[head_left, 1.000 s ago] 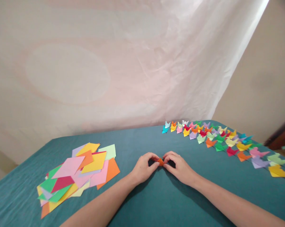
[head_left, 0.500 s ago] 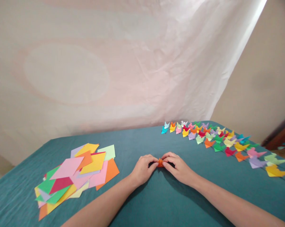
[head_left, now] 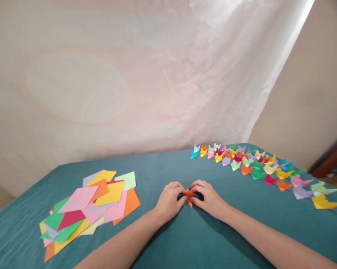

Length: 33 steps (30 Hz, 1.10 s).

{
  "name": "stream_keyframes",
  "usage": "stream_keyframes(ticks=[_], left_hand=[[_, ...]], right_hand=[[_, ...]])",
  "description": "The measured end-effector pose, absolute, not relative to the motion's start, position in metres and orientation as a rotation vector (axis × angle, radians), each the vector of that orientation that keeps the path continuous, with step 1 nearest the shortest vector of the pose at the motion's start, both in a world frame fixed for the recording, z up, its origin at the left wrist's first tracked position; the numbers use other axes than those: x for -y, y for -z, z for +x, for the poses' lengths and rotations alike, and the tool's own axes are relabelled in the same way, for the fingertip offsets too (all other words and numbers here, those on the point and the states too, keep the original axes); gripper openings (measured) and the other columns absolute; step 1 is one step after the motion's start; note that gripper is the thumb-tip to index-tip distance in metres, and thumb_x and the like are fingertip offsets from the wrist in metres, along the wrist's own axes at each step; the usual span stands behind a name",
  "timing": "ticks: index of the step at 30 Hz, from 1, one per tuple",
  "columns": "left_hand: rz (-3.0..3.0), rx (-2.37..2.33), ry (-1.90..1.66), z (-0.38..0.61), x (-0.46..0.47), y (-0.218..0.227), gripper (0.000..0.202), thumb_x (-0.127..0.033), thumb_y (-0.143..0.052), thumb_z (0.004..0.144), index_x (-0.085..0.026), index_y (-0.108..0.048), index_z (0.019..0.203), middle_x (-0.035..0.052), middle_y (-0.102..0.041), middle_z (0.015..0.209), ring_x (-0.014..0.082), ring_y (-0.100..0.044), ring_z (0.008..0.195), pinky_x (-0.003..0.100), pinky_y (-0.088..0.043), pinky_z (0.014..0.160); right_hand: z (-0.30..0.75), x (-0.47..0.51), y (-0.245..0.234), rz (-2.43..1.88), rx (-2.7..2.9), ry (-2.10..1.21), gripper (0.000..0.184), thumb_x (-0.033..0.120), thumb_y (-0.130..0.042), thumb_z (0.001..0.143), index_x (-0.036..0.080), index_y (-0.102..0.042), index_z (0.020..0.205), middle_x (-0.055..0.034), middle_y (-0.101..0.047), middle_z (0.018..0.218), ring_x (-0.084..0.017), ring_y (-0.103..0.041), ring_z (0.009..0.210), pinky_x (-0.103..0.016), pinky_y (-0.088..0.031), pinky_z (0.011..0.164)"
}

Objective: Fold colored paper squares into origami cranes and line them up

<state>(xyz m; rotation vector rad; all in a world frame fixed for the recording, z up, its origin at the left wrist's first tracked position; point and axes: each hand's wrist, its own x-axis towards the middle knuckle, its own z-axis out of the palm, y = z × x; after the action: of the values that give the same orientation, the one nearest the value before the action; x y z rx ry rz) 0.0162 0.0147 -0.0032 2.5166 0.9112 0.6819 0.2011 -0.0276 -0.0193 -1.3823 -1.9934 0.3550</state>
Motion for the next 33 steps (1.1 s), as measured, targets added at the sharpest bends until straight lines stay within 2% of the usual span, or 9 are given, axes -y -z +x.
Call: stream_keyframes(ticks=[8,13,23,33], left_hand=[[2.618,-0.934,-0.633,0.0184,-0.0143,-0.0007,0.007,-0.022,-0.054,0.082,-0.019,-0.06,0.079,0.0029,-0.058,0.088,0.018,-0.052,0.086,0.029,-0.04,0.078],[2.641,-0.923,-0.612,0.0178,-0.0137,-0.0018,0.01,-0.023,-0.051,0.084,-0.019,-0.059,0.081,0.0035,-0.058,0.089,0.0179,-0.052,0.087,0.029,-0.041,0.078],[2.693,-0.916,-0.589,0.0187,-0.0151,-0.0028,0.006,-0.019,-0.054,0.082,-0.018,-0.059,0.08,0.0034,-0.059,0.089,0.0183,-0.053,0.087,0.03,-0.04,0.078],[2.632,-0.924,-0.642,0.0133,-0.0185,-0.0005,0.008,-0.02,-0.055,0.083,-0.02,-0.063,0.081,0.0022,-0.06,0.089,0.0173,-0.053,0.087,0.029,-0.04,0.079]], right_hand=[[0.1996,0.0292,0.0157,-1.392,1.993,-0.398,0.006,0.026,-0.065,0.077,0.023,-0.065,0.082,-0.0018,-0.061,0.098,-0.019,-0.053,0.092,-0.035,-0.038,0.083],[0.2022,0.0273,0.0168,-1.357,1.979,-0.444,0.004,0.02,-0.062,0.08,0.022,-0.065,0.08,-0.002,-0.061,0.096,-0.018,-0.054,0.091,-0.034,-0.038,0.082],[0.1976,0.0305,0.0124,-1.367,2.036,-0.275,0.006,0.017,-0.061,0.08,0.02,-0.059,0.075,-0.0032,-0.058,0.087,-0.019,-0.052,0.085,-0.036,-0.038,0.078],[0.2009,0.0271,0.0137,-1.299,1.913,-0.47,0.008,0.013,-0.058,0.078,0.02,-0.063,0.08,-0.0029,-0.059,0.088,-0.017,-0.054,0.086,-0.033,-0.041,0.081]])
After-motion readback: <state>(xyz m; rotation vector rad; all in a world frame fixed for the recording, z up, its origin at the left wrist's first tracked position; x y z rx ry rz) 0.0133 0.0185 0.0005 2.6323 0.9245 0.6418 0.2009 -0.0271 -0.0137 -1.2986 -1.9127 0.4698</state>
